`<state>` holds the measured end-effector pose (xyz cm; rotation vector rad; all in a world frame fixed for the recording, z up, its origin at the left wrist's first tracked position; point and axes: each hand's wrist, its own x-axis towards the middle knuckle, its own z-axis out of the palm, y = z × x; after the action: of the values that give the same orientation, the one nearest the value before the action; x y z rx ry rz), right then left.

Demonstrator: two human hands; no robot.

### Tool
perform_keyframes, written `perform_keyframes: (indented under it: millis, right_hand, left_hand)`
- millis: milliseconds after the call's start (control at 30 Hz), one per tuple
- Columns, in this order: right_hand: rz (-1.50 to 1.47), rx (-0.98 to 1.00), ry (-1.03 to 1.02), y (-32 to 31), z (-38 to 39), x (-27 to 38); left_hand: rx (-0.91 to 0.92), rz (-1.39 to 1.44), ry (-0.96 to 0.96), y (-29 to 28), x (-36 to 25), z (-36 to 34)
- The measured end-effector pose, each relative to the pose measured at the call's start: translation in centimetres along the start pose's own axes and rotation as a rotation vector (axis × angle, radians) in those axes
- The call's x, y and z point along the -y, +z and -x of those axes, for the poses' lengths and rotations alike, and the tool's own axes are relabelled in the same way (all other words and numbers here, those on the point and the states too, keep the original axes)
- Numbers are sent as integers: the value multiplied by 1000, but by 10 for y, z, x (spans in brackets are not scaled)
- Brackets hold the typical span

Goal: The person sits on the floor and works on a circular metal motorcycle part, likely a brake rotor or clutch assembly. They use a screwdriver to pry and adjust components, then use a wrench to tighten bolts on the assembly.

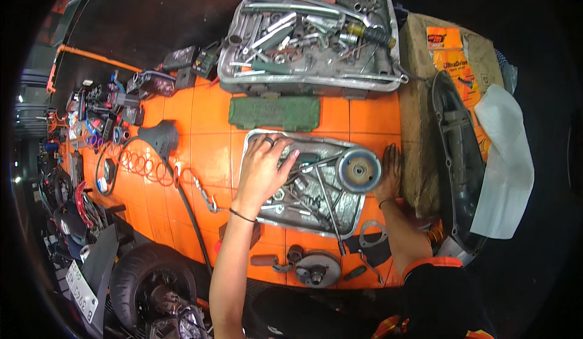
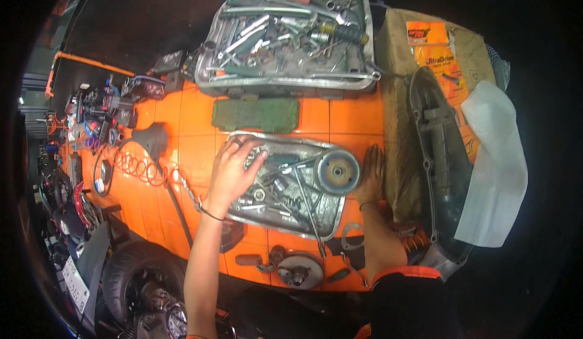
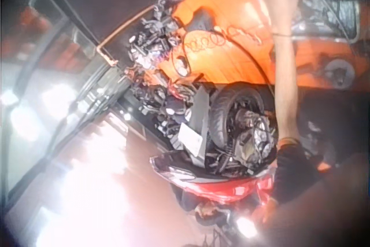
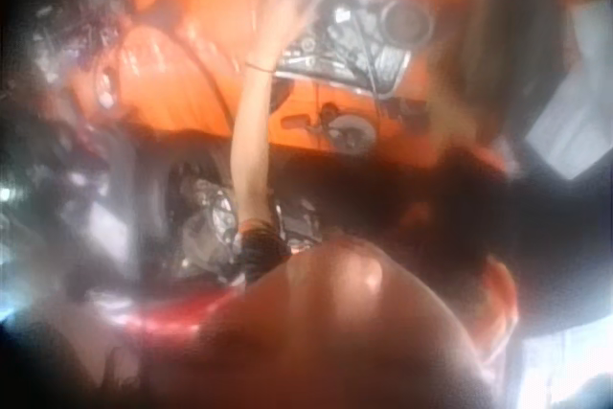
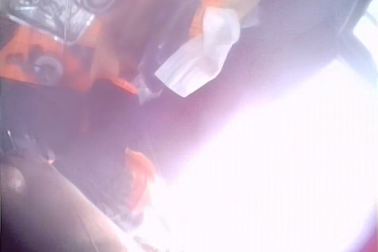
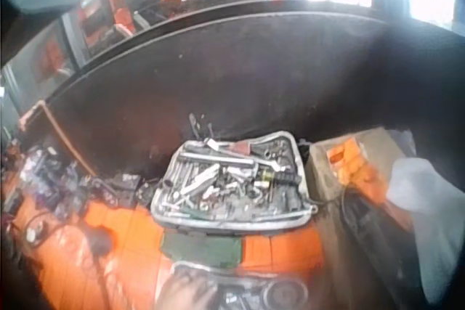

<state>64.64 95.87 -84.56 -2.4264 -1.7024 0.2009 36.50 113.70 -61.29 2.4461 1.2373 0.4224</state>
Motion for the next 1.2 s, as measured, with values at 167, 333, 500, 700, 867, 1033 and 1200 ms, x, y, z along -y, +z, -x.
perform_keyframes:
  millis: [167, 333, 500, 700, 867, 1033, 1200]
  right_hand:
    - [-19, 50, 46, -7, 0, 4]
    - [-24, 7, 30, -8, 0, 2]
    - [-53, 40, 50, -5, 1, 1]
    - [-55, 53, 54, -4, 0, 2]
    - [-90, 71, 62, -4, -1, 0]
    - [-88, 78, 67, -4, -1, 0]
    - [-64, 58, 48, -3, -1, 1]
  left_hand:
    - [-399, -78, -39, 11, -8, -66]
    - [-463, -245, -143, 1, 17, -112]
    - [-350, -279, -159, -7, 25, -127]
    - [-101, -231, 5, -2, 9, -157]
    - [37, -231, -205, 4, 0, -195]
    - [106, -279, -377, 17, -11, -205]
    - [217, -230, -262, 8, -5, -210]
